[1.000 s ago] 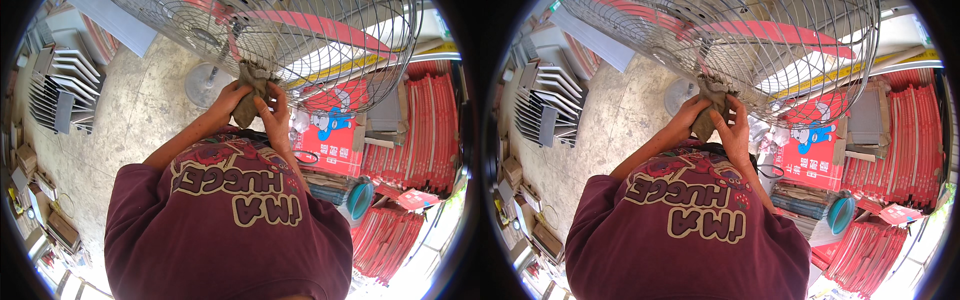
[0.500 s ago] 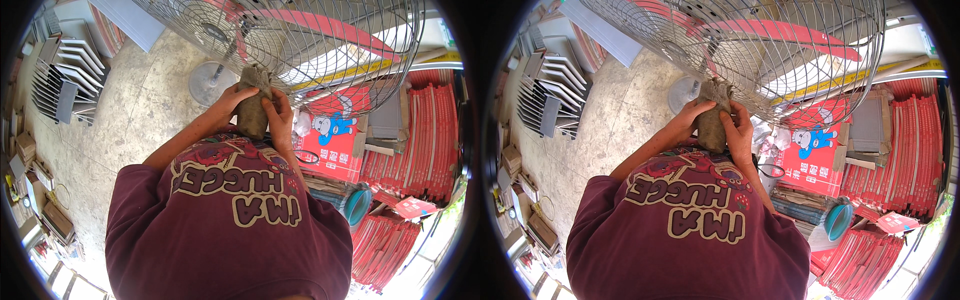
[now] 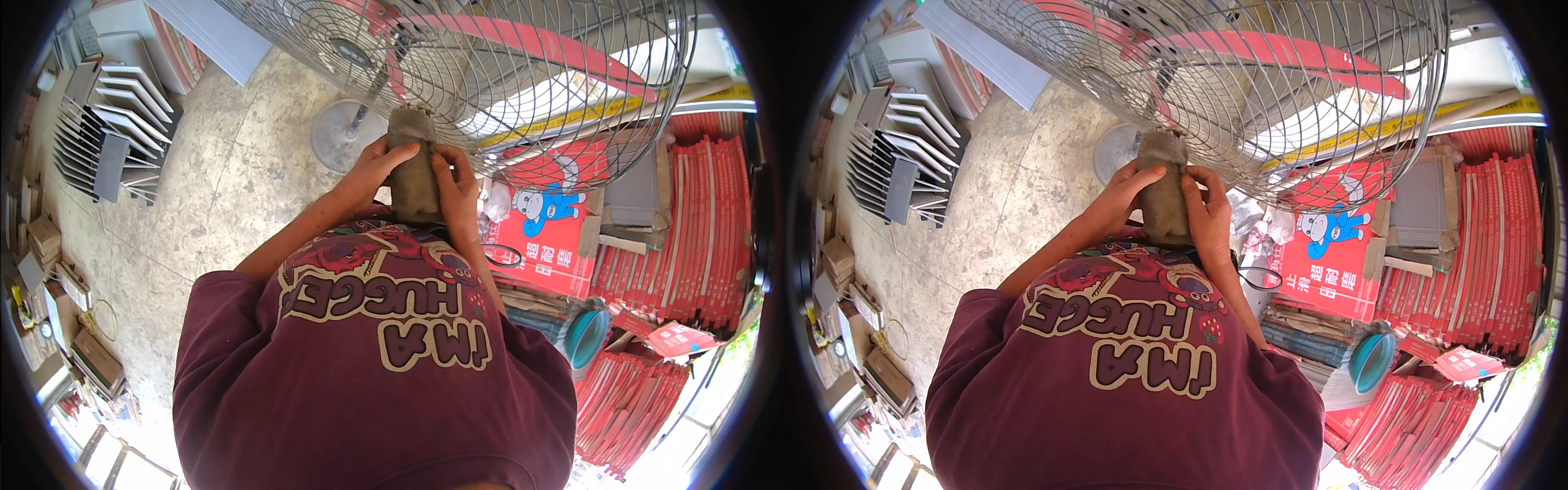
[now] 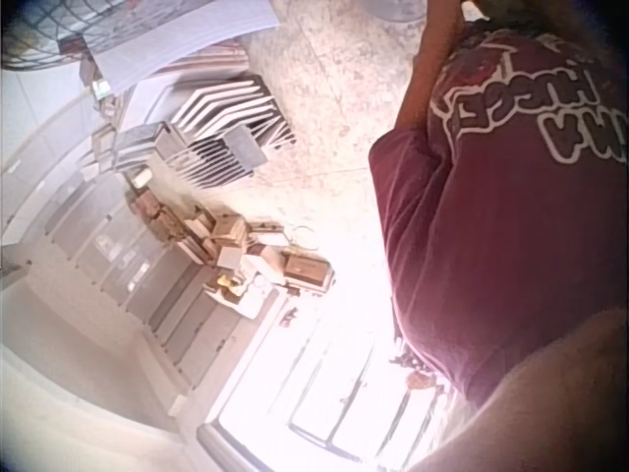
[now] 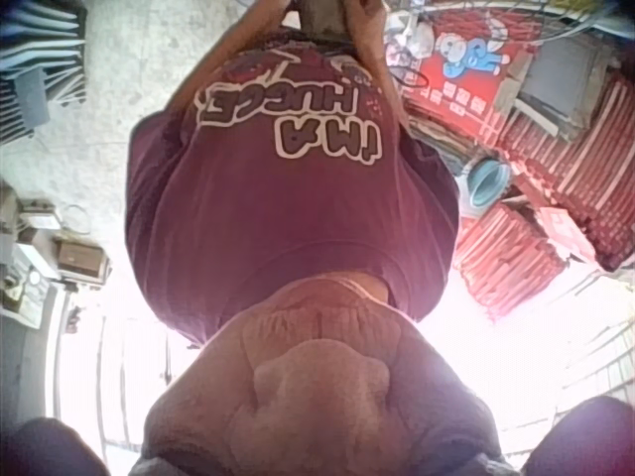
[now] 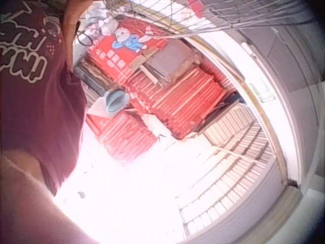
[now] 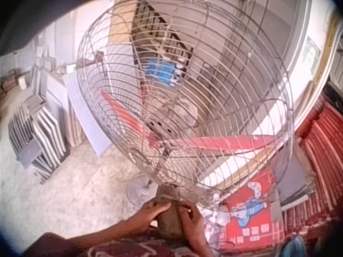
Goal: The person cleans a large industrial fan with a cloth, wiping the metal cage wires and then the base.
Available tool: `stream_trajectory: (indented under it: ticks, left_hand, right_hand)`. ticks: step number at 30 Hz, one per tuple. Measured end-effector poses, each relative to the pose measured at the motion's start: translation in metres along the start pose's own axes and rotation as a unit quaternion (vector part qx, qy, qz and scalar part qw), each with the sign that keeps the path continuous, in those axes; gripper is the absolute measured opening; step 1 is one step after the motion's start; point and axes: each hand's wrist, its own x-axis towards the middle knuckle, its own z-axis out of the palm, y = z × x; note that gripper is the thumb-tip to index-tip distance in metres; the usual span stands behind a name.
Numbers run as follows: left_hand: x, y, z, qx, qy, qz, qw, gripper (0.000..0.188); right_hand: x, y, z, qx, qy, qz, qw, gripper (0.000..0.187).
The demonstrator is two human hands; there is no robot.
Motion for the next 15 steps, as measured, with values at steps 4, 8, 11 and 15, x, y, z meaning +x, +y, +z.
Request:
stream_trajectory:
  ticks: [4, 8, 11, 15]
  left_hand:
    - [0.002, -0.002, -0.001, 0.046, 0.006, 0.028, 0.999, 0.052]
    - [0.001, 0.001, 0.002, 0.038, -0.053, 0.078, 0.995, 0.054]
    - [0.002, -0.002, 0.004, 0.069, -0.017, 0.097, 0.993, 0.056]
    - [0.004, -0.005, -0.002, 0.044, 0.013, 0.136, 0.99, 0.051]
  right_hand:
    - [-0.005, -0.015, -0.001, -0.163, -0.03, -0.05, 0.985, 0.049]
    - [-0.009, -0.031, 0.003, -0.299, -0.037, -0.064, 0.952, 0.062]
    - [-0.005, -0.034, 0.002, -0.283, -0.072, 0.036, 0.956, 0.065]
    - [-0.005, -0.027, 0.002, -0.261, -0.045, -0.02, 0.964, 0.059]
